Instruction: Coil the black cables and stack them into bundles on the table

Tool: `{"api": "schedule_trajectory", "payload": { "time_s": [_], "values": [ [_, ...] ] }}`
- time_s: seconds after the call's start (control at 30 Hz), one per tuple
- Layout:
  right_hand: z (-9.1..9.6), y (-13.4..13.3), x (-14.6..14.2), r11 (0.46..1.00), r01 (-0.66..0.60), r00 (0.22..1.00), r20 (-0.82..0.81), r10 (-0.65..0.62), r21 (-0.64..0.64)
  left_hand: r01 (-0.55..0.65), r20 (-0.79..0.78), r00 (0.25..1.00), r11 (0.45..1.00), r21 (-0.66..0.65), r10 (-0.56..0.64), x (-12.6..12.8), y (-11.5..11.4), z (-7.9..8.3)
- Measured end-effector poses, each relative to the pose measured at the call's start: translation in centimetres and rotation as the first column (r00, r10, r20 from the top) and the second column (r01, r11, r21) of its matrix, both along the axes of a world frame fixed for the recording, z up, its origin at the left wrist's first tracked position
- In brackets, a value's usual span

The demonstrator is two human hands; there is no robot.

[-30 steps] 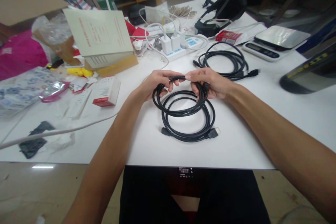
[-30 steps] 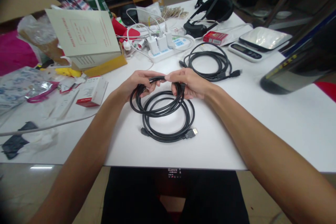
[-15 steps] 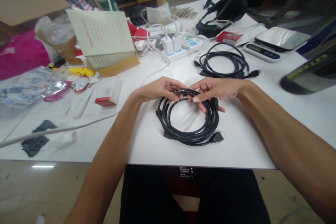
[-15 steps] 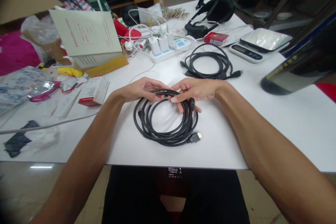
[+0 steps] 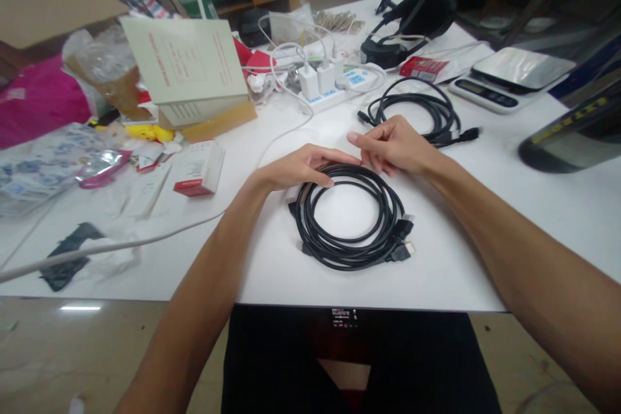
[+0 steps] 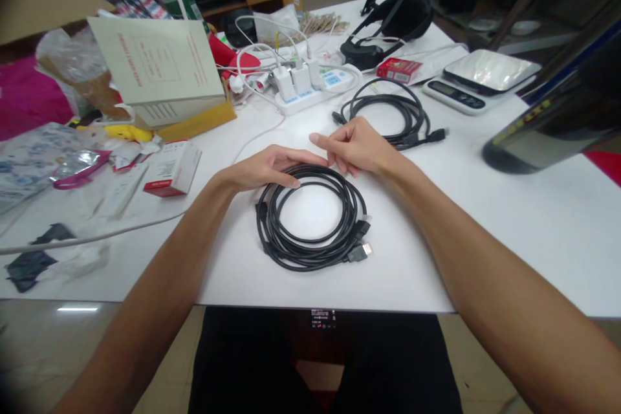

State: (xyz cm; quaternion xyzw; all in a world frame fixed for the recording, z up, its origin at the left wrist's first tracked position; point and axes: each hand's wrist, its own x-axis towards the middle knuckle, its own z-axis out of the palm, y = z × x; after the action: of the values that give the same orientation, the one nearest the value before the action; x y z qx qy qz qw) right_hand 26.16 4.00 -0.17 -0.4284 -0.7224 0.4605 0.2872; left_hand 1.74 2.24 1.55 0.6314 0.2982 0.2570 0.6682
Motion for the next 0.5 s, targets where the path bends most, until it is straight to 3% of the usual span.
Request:
{"api": "schedule_trajectory", "payload": {
  "time_s": [0.07, 0.13, 0.33, 0.5],
  "values": [
    [-0.5, -0.1, -0.5, 0.978, 0.103, 0.994, 0.026, -0.109, 0.180, 0.007, -0.014, 1.000, 1.000, 0.025, -0.006, -0.1, 0.0, -0.1],
    [-0.9, -0.3, -1.0, 0.952, 0.118, 0.989, 0.057, -0.139, 0.281, 0.008, -0.036, 0.999, 0.999, 0.051, -0.006, -0.2, 0.1, -0.4],
    [-1.2, -1.0, -1.6, 0.916, 0.087, 0.983, 0.115, -0.142, 0.392, 0.008, -0.073, 0.997, 0.996, 0.090, -0.002, -0.2, 0.3, -1.5],
    [-1.6, -0.7, -1.4, 0.813, 0.244, 0.957, 0.002, -0.289, 0.529, 0.041, -0.056, 0.998, 0.998, 0.048, -0.038, 0.0, 0.1, -1.6]
  ]
}}
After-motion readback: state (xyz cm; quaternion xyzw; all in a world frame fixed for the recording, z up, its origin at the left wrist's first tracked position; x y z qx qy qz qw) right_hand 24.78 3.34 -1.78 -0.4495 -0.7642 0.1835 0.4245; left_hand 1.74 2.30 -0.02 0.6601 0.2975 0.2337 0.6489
